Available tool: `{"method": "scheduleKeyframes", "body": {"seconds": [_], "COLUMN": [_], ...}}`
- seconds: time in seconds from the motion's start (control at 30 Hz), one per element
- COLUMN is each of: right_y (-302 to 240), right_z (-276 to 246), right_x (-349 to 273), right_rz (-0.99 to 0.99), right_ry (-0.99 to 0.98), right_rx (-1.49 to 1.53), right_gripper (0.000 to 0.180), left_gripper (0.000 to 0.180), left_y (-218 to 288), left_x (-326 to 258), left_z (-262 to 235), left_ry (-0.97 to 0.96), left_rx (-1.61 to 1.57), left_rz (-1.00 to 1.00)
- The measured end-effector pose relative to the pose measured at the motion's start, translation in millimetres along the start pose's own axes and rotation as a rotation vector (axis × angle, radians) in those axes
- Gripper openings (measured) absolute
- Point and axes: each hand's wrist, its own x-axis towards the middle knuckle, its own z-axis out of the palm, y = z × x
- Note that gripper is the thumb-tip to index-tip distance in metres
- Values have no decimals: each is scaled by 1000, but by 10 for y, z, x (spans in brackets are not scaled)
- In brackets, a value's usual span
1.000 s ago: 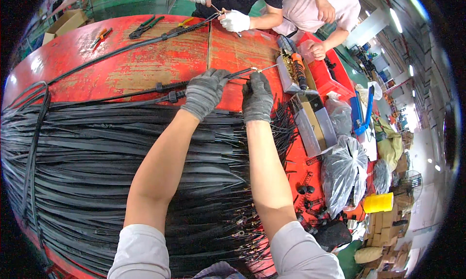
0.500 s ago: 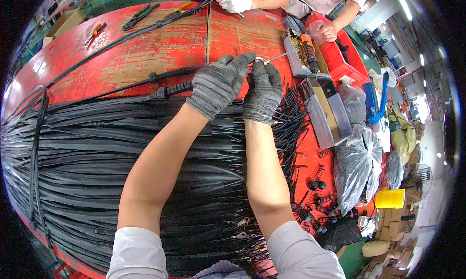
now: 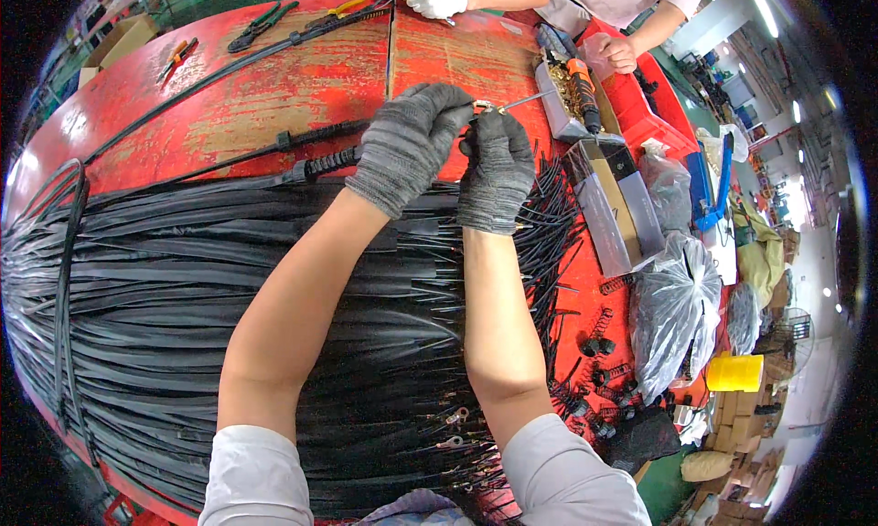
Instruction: The person attaches small metal connectors to the ends of black cables. They pick up individual cables from a large bundle on a red table, insert the metal piece into the stripped end, and place the finished cable back on the pile. The process is repetitive and involves handling numerous cables and connectors.
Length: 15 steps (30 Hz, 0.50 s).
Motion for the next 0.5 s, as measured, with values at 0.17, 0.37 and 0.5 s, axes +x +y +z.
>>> {"method": "scheduleKeyframes", "body": {"seconds": [0.17, 0.37, 0.5], "right_y": [12, -39, -183], "right_z": [51, 15, 32], "right_x": [-75, -16, -65], "right_rz": [12, 16, -2], "right_ry": [-76, -148, -165], "right_rx": [17, -5, -281], "right_gripper": [24, 20, 17], "left_gripper": [13, 13, 13], "left_y": [108, 121, 133], "left_x": [32, 12, 33], "left_z": [-70, -57, -63], "left_ry": [34, -21, -13], "left_rx": [5, -36, -79], "left_rz": [-54, -43, -167]}}
